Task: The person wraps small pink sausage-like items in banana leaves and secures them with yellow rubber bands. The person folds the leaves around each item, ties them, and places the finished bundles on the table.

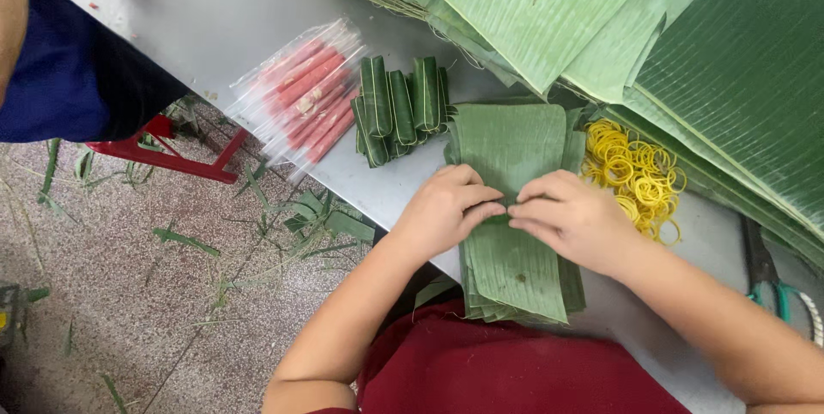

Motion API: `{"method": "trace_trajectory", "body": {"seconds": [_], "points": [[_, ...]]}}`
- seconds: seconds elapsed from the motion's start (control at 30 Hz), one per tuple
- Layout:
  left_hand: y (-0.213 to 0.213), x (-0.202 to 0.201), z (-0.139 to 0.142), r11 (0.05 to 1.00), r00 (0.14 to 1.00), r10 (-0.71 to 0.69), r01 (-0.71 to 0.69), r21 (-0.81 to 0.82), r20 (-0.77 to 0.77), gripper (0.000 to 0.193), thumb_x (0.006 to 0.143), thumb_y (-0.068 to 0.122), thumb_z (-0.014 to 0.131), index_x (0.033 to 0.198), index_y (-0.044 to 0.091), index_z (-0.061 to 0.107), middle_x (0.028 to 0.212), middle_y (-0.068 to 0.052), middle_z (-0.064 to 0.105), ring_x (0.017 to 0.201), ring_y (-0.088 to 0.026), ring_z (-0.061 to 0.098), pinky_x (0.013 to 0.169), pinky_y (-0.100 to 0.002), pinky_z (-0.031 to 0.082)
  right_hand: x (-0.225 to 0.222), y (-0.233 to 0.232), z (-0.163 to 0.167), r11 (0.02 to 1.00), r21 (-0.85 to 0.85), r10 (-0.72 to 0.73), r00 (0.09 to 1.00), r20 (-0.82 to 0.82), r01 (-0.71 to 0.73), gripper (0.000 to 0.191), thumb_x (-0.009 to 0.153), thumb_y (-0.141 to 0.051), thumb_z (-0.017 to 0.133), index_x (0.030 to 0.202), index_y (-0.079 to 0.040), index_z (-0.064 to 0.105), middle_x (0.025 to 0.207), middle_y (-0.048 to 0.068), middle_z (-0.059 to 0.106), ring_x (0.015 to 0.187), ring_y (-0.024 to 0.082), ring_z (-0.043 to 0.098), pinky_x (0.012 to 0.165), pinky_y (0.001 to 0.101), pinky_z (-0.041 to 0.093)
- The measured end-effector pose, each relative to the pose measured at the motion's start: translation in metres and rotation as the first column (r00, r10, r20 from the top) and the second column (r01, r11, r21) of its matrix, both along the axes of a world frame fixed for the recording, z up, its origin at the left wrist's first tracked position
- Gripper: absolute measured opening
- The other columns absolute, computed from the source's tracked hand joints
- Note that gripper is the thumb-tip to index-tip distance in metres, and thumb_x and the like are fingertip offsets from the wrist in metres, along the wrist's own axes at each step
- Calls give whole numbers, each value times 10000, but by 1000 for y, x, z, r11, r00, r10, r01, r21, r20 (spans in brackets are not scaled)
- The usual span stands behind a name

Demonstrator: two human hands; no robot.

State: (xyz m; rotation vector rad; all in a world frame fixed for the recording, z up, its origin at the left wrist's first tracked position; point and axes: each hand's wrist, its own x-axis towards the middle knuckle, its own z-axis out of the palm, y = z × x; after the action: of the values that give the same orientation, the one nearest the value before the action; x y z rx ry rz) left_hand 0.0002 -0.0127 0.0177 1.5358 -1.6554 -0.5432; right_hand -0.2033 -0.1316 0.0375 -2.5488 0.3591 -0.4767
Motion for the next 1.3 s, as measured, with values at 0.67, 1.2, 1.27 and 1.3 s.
{"method": "trace_trajectory", "body": {"seconds": [0.67, 1.2, 1.27, 1.3], "points": [[-21, 6, -5, 995, 977, -1, 22, -96, 213, 336, 820, 206, 779, 1102, 77, 650, 1029, -104, 661, 1001, -324, 630, 864, -419, 519, 16, -5, 10, 912, -396, -138, 990, -43, 110, 375, 811, -218, 763, 1153, -76, 702, 1098, 69, 698, 1016, 267, 674, 828, 394, 541], [-21, 8, 12, 987, 991, 130, -126, -95, 31, 418, 860, 150, 835, 1238, 82, 672, 1074, -85, 693, 1038, -278, 653, 941, -344, 503, 23, -12, 12, 972, -149, -191, 980, -58, 181, 454, 860, -202, 760, 1283, -78, 648, 1164, 111, 657, 1051, 329, 651, 896, 415, 521], [-8, -3, 14, 985, 905, 166, -174, 17, -392, 445, 863, 109, 845, 1256, 50, 647, 1094, -56, 670, 1022, -188, 618, 916, -306, 509, 11, -4, 14, 985, 68, -160, 987, 1, 159, 482, 902, -177, 720, 1358, -72, 606, 1186, 109, 665, 1044, 299, 662, 893, 388, 526], [-2, -10, 13, 981, 791, 190, -175, 82, -581, 459, 864, 88, 850, 1265, 34, 635, 1105, -42, 658, 1014, -144, 599, 903, -287, 511, 4, 3, 14, 964, 218, -164, 986, 19, 156, 491, 925, -169, 691, 1392, -70, 577, 1203, 97, 674, 1052, 261, 676, 896, 367, 535]]}}
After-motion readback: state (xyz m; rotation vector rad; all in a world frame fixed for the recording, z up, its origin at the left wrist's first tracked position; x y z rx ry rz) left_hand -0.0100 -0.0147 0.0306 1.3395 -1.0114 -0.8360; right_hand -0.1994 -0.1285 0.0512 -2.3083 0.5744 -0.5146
